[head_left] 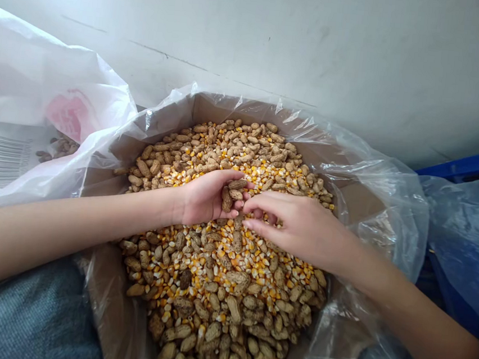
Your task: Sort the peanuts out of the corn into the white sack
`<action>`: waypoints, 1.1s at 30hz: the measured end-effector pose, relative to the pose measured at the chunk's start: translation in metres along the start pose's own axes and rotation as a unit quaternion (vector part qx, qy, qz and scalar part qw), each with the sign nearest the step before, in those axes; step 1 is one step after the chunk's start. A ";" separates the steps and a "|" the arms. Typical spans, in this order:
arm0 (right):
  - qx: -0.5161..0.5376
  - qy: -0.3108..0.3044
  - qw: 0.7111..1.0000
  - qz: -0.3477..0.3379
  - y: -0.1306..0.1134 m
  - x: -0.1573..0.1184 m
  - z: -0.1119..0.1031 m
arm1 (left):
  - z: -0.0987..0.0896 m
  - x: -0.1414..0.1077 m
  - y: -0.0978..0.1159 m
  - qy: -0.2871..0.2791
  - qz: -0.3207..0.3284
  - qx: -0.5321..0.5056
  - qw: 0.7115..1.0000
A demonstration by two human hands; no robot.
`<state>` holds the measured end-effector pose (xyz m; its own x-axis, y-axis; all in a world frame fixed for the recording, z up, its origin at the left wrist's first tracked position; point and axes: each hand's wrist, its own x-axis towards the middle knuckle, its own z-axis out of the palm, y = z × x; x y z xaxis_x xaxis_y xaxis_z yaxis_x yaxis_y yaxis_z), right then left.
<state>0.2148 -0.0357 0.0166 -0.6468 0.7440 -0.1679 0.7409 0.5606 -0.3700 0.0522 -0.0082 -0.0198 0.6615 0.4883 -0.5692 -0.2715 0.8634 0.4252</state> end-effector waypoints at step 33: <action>0.022 0.080 0.995 -0.057 -0.003 -0.004 -0.009 | -0.001 0.000 -0.001 0.014 -0.014 0.020 1.000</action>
<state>0.2169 -0.0377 0.0263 -0.6865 0.7267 0.0234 0.6531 0.6306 -0.4193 0.0523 -0.0087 -0.0209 0.6488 0.4681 -0.5999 -0.2250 0.8712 0.4364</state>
